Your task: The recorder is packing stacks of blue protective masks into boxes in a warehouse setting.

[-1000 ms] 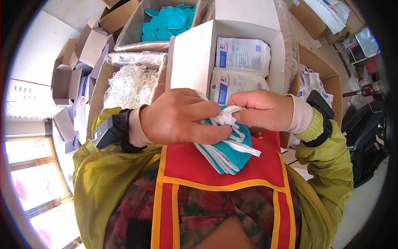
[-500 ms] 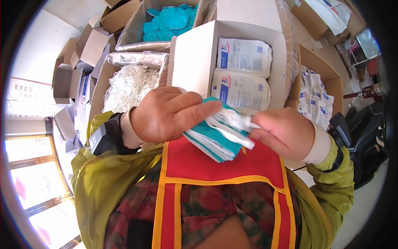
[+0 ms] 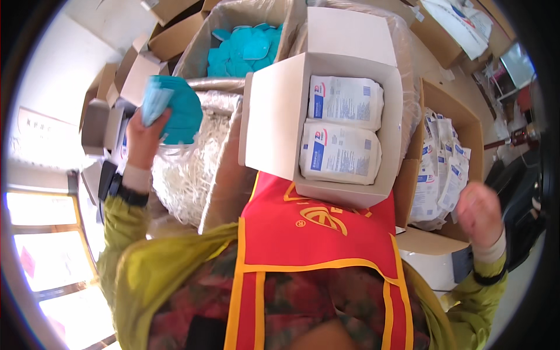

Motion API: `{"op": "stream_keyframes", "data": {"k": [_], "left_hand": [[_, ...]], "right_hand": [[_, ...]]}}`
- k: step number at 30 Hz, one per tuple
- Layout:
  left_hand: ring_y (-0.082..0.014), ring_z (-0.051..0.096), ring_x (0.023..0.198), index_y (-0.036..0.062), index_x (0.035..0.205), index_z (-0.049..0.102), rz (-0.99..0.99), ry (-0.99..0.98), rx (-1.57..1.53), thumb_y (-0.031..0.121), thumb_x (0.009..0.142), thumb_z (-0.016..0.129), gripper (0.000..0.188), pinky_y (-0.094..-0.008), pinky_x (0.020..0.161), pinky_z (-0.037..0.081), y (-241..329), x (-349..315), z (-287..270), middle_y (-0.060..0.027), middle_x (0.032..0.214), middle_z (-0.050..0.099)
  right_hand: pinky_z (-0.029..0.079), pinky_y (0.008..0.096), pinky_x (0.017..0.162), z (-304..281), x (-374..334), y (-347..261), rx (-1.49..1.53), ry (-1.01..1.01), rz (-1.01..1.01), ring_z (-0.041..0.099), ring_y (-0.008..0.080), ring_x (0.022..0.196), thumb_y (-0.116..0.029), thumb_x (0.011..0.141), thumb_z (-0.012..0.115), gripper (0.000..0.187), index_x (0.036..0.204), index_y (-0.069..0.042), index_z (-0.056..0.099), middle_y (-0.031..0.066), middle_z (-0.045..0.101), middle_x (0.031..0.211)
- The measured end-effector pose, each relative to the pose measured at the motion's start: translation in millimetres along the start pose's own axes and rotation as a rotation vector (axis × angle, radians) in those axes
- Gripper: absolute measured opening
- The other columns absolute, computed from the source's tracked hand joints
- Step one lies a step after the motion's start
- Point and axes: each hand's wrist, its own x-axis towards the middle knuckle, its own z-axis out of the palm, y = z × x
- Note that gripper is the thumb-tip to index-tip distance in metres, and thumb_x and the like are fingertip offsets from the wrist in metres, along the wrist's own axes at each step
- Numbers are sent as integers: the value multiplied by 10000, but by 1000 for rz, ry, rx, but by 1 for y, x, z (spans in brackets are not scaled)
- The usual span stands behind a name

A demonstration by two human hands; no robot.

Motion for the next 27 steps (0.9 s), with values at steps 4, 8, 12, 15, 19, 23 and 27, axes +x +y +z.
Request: {"op": "stream_keyframes", "data": {"k": [4, 8, 12, 15, 19, 23, 27], "left_hand": [[-145, 638, 893, -22, 1167, 592, 80, 89, -501, 191, 905, 651, 343, -290, 817, 519, 57, -7, 31, -63, 999, 673], [-262, 638, 1002, 2, 1276, 508, 88, -47, -1291, 296, 973, 534, 423, -416, 888, 526, 60, -7, 62, -144, 1173, 624], [-245, 630, 845, -7, 1133, 557, 143, -308, -1360, 344, 967, 473, 397, -372, 749, 539, 29, -9, 81, -108, 1027, 620], [-170, 635, 624, 21, 1257, 470, 274, -523, -1411, 338, 962, 496, 434, -360, 690, 550, 71, -19, 104, -100, 1010, 607], [-119, 614, 502, -16, 1279, 436, 168, -463, -1701, 311, 960, 502, 462, -250, 606, 544, 100, -40, 134, -103, 918, 586], [-189, 647, 701, -47, 1244, 448, 245, -713, -1779, 248, 982, 453, 394, -263, 723, 548, 117, -41, 147, -148, 1028, 576], [-222, 539, 414, -59, 1061, 546, 82, -542, -1829, 369, 930, 430, 463, -298, 410, 449, 118, -36, 157, -165, 699, 600]], "right_hand": [[234, 210, 379, 44, 40, 6, 469, -37, -69, 321, 62, 411, -252, 964, 490, 246, 860, -32, 522, -6, 421, 550], [278, 213, 399, 92, 78, 6, 878, -294, -176, 369, 86, 469, -262, 992, 443, 275, 886, -17, 507, 57, 462, 660], [283, 206, 403, 120, 110, 1, 984, -494, -375, 378, 82, 493, -264, 999, 426, 292, 859, -21, 508, 72, 486, 721], [283, 195, 405, 132, 131, -7, 912, -490, -332, 379, 77, 505, -273, 1003, 426, 310, 894, -9, 548, 56, 496, 760], [275, 178, 408, 157, 146, -27, 772, -421, -225, 383, 56, 517, -348, 999, 451, 383, 964, -2, 611, 13, 494, 763], [279, 188, 411, 193, 153, -25, 644, -439, -231, 403, 55, 514, -435, 1008, 414, 492, 941, 10, 612, 14, 517, 698], [381, 228, 500, 210, 141, -18, 561, -629, -214, 493, 86, 575, -546, 994, 354, 632, 914, 11, 640, 62, 599, 749]]}}
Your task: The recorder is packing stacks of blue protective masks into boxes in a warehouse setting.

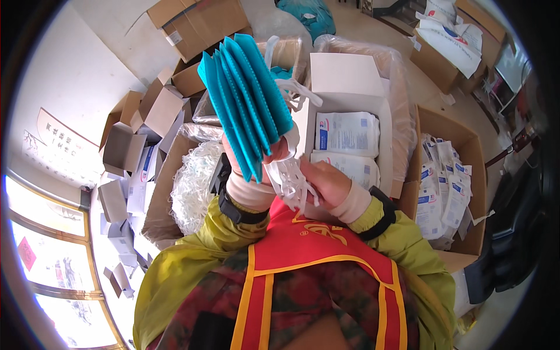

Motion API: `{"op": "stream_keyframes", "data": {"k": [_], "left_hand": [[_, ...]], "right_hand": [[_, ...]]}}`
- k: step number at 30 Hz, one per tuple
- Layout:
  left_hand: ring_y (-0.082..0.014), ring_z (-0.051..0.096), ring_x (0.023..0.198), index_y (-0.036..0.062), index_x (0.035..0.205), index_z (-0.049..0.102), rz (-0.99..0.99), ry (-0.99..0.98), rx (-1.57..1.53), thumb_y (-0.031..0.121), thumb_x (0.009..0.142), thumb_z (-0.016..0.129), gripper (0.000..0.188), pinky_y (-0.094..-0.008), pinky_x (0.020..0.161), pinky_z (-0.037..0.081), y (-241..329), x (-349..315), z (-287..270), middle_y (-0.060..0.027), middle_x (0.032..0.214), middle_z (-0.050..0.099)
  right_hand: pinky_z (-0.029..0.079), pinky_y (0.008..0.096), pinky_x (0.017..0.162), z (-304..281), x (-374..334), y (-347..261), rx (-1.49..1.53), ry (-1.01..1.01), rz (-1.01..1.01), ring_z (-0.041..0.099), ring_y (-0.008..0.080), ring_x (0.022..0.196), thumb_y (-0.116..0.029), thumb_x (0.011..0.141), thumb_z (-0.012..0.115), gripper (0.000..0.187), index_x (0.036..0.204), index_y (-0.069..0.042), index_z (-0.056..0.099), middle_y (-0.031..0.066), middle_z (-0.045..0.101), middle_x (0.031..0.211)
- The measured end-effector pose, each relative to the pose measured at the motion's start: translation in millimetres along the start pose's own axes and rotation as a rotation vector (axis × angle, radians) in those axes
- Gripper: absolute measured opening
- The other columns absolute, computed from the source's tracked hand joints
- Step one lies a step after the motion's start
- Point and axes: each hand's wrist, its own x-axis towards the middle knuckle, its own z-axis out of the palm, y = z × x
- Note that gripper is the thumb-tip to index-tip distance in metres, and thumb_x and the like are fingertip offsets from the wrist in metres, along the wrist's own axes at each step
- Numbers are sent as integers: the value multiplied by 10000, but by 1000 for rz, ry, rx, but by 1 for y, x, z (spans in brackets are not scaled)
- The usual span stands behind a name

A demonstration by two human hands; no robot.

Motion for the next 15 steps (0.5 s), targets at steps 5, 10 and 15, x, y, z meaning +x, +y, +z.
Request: {"op": "stream_keyframes", "data": {"k": [5, 10, 15], "left_hand": [[-176, 519, 384, 8, 988, 585, 34, 146, 1, 343, 936, 433, 371, -249, 377, 407, 1, 6, 0, -114, 711, 606], [-113, 485, 384, 76, 931, 612, 38, 313, 155, 454, 957, 488, 399, -208, 363, 383, 4, 20, 8, -118, 785, 637], [-97, 472, 386, 78, 854, 612, 44, 269, 275, 498, 940, 517, 439, -208, 368, 358, 10, 25, 5, -95, 700, 627]], "right_hand": [[400, 232, 574, 2, -20, 4, 358, -130, 11, 533, 97, 658, -503, 1007, 363, 560, 1002, -5, 620, 31, 591, 758], [364, 209, 537, -16, -35, 8, 219, -233, -81, 473, 66, 632, -401, 968, 530, 421, 1038, 7, 605, 39, 575, 825], [299, 190, 486, -10, -38, 2, 332, -116, -36, 393, 54, 543, -340, 978, 517, 370, 1045, 11, 612, 51, 585, 829]]}}
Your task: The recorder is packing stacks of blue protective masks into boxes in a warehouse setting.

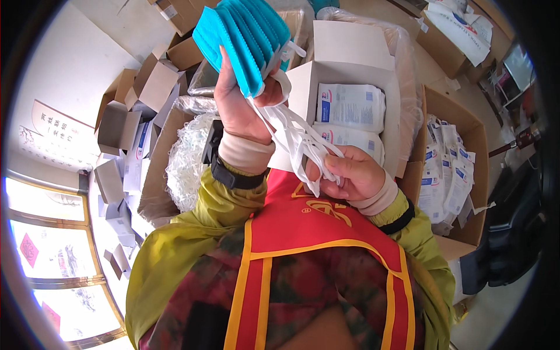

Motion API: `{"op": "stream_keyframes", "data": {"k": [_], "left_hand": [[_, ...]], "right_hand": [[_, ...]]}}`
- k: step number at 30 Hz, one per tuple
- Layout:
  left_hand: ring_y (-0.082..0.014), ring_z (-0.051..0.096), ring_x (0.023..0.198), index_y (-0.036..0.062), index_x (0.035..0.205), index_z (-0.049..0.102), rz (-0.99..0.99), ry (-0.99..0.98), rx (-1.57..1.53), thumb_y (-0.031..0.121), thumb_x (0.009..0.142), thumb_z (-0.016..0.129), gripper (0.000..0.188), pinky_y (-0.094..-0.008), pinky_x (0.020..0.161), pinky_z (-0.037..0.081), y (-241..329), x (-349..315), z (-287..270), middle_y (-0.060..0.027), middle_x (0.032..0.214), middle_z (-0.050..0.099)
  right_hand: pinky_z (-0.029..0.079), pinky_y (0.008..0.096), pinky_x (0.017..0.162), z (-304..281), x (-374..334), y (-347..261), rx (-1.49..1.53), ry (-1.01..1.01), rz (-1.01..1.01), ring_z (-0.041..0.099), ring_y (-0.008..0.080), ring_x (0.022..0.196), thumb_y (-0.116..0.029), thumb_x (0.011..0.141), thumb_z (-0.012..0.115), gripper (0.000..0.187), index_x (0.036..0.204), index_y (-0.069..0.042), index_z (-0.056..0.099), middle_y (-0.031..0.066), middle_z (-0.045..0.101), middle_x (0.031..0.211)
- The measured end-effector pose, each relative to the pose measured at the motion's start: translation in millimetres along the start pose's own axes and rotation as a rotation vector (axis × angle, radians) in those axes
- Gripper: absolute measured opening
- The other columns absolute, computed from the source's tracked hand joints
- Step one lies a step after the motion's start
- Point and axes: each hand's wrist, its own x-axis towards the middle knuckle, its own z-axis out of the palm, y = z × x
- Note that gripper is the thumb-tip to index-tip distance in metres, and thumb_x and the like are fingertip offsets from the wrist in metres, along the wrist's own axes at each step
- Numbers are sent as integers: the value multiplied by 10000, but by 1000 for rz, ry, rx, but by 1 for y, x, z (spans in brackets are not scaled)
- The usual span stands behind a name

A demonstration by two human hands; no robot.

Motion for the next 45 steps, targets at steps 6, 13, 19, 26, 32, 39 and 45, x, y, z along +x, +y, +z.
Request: {"op": "stream_keyframes", "data": {"k": [6, 13, 19, 26, 32, 39, 45], "left_hand": [[-105, 503, 418, 70, 931, 605, 24, 7, -7, 428, 952, 534, 365, -236, 374, 384, -4, 0, -6, -65, 695, 631], [-126, 524, 445, 72, 1056, 597, -10, -9, 17, 395, 948, 551, 344, -250, 375, 413, 0, 0, -5, -78, 805, 670], [-223, 645, 626, 23, 1140, 578, -155, -245, 34, 363, 948, 561, 391, -332, 517, 540, 27, -2, -10, -113, 950, 683], [-192, 663, 933, 11, 1192, 576, -130, -337, 794, 221, 850, 729, 430, -347, 784, 562, 59, -26, -36, -104, 1085, 665], [-365, 619, 756, 45, 1007, 537, -103, -1088, 1785, 117, 721, 726, 351, -431, 642, 503, 32, -38, 32, -153, 829, 580], [-324, 611, 686, 76, 931, 532, 55, -987, 2000, 183, 676, 724, 337, -403, 562, 485, 51, -48, -2, -108, 808, 557], [-284, 599, 626, 102, 874, 547, 208, -966, 2090, 191, 638, 740, 317, -373, 537, 483, 64, -44, -20, -75, 766, 532]], "right_hand": [[296, 172, 481, 0, 1, -4, -32, -28, -21, 401, 37, 566, -271, 975, 541, 328, 1159, 0, 565, 8, 537, 798], [329, 168, 536, 2, -10, -23, -388, 110, 158, 415, 22, 598, -236, 972, 543, 286, 1157, -25, 597, -31, 530, 759], [349, 183, 549, -7, -28, -33, -732, 239, 141, 425, 26, 604, -243, 970, 513, 234, 1001, -38, 621, -33, 547, 756], [357, 190, 534, 6, -51, -66, -598, 147, 274, 444, 38, 592, -232, 979, 484, 227, 955, -32, 591, -5, 562, 735], [408, 229, 564, 5, -49, -75, -857, 58, 214, 501, 72, 611, -234, 999, 463, 244, 924, -33, 580, 7, 540, 669], [435, 270, 610, 22, -83, -82, -908, 73, 382, 520, 117, 628, -228, 1003, 443, 266, 873, -33, 568, 33, 546, 685], [422, 254, 620, 29, -117, -91, -790, 123, 507, 494, 98, 654, -185, 991, 462, 219, 872, -38, 572, 19, 542, 730]]}}
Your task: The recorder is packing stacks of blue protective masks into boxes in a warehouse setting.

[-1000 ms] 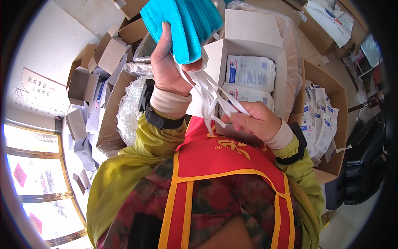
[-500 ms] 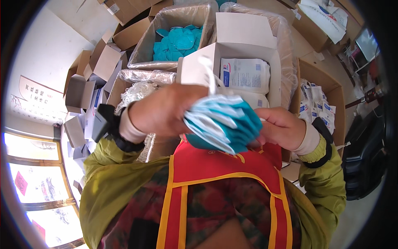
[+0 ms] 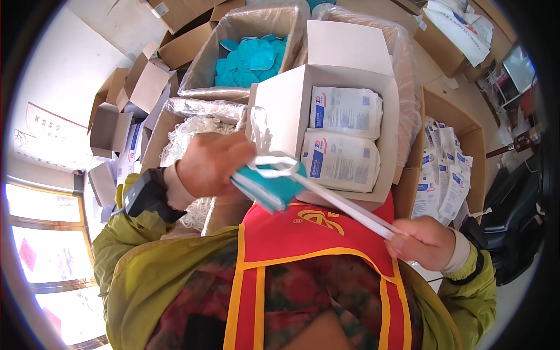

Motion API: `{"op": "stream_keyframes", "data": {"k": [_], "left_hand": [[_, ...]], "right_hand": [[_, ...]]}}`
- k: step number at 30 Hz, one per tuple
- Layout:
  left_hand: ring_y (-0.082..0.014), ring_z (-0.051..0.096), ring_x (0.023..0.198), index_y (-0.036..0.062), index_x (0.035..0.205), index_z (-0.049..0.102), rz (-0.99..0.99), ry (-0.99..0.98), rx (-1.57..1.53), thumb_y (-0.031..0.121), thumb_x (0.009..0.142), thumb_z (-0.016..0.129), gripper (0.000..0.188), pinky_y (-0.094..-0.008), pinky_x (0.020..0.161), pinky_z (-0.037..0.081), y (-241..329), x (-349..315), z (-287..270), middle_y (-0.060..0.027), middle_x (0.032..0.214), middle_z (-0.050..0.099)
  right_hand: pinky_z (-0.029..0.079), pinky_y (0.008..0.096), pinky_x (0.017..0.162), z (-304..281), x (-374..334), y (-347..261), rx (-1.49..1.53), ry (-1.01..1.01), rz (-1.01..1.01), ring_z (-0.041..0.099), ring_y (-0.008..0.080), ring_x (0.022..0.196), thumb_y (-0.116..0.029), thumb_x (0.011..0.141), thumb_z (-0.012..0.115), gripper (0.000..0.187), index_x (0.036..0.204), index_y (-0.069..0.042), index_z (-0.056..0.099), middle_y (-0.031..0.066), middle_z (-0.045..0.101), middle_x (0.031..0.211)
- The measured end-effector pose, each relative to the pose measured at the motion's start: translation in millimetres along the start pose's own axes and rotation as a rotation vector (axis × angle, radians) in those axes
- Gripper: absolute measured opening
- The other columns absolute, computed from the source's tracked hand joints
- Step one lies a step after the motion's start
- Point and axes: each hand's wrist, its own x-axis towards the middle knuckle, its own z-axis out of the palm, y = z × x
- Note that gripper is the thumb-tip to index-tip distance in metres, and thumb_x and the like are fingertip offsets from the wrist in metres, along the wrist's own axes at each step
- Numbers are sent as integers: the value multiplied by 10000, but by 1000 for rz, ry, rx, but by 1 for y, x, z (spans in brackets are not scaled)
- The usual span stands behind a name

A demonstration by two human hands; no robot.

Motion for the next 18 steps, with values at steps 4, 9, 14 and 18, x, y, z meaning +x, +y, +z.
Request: {"op": "stream_keyframes", "data": {"k": [4, 9, 14, 18], "left_hand": [[-289, 611, 636, 100, 886, 570, -168, 25, 140, 152, 643, 708, 284, -374, 547, 495, -26, -21, 2, -76, 784, 566], [-326, 635, 697, 82, 899, 616, -245, 128, 290, 140, 695, 699, 228, -383, 599, 523, -67, -32, 14, -72, 838, 638], [-151, 675, 787, 3, 1080, 661, -858, 575, -244, 143, 830, 724, 293, -271, 692, 529, -106, -61, -27, -78, 912, 706], [-144, 662, 842, -15, 1140, 611, -720, 911, -1130, 137, 881, 674, 307, -257, 699, 538, -70, -7, -8, -71, 992, 680]], "right_hand": [[383, 226, 587, 4, -27, 10, 143, 14, 56, 456, 70, 644, -187, 996, 457, 231, 878, -23, 568, -4, 529, 738], [357, 219, 552, 3, -40, 4, 304, 126, 125, 434, 67, 602, -142, 975, 451, 239, 802, -12, 552, 2, 506, 685], [230, 231, 380, 6, -44, 43, 589, 584, -127, 333, 78, 391, -185, 959, 423, 311, 685, -46, 474, 25, 453, 548], [243, 220, 378, -4, 31, 47, 813, 314, -260, 332, 89, 400, -221, 970, 438, 292, 753, -31, 486, 41, 444, 563]]}}
